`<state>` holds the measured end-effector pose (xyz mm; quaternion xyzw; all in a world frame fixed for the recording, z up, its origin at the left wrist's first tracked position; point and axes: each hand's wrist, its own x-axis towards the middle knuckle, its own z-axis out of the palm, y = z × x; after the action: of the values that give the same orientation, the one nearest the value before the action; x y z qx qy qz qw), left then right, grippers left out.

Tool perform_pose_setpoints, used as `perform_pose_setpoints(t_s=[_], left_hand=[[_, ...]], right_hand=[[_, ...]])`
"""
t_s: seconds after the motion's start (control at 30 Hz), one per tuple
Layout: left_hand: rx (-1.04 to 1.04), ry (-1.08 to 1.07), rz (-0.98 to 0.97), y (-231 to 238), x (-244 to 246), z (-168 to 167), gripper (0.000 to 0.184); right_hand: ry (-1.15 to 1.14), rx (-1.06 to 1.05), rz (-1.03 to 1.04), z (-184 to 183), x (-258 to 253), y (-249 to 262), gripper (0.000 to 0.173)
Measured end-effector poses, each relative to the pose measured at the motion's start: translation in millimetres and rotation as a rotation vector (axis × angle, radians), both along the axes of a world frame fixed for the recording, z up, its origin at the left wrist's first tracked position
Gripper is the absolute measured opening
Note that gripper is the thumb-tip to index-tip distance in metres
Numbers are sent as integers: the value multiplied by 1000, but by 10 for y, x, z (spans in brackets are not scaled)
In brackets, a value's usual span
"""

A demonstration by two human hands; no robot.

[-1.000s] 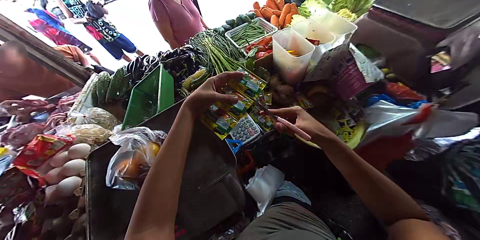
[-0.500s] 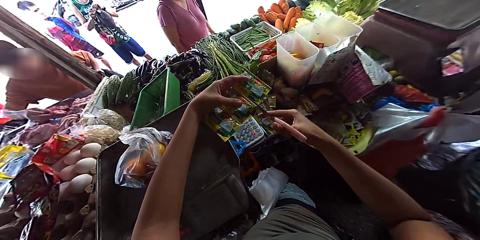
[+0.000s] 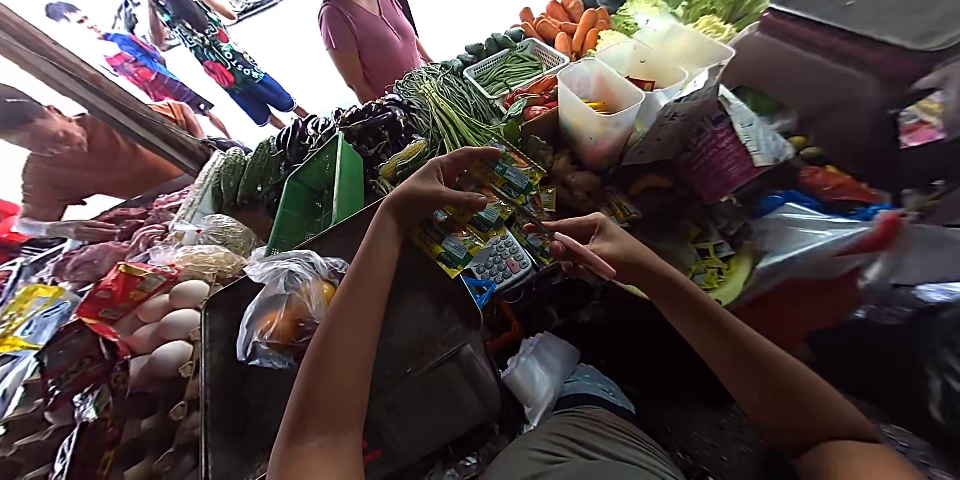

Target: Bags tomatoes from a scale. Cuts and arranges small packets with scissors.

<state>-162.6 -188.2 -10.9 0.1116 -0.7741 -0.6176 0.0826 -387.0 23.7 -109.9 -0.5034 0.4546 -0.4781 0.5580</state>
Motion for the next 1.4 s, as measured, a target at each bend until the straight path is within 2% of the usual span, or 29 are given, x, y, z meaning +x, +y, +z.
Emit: perform_pose_setpoints(t_s=[0.4,0.63,0.9,1.03,1.13,1.23,1.3,1.4], left_hand=[[32,18,-10,2,4,-22,73],[100,-1,-38,-4,-5,-33,73],[43,-10,-11,1,-11,-28,74],[14,0,-19,-21,-23,-51,86],[-54,-3,-2,-57,-30,-81,97],[-96,-54,8,-61,-33,-67,105],[-94,-50,-32,-71,-23,-62,100],[-37,-62,-80,-35,-2,-21,87]], right_hand=[[-38,-7,28,-6,19,-248,56],[-28,-5,12,18,51,-365,47],[49,24,0,108,55,-337,42],[42,-6,-23,1,45,-258,43],[9,-73,-112,-132,41,-163,43],[-34,-169,-390,-137,121,-136,36],[-37,-139,-516,-81,126,-243,37],[-172,-13,-536,-3,69,-474,35]])
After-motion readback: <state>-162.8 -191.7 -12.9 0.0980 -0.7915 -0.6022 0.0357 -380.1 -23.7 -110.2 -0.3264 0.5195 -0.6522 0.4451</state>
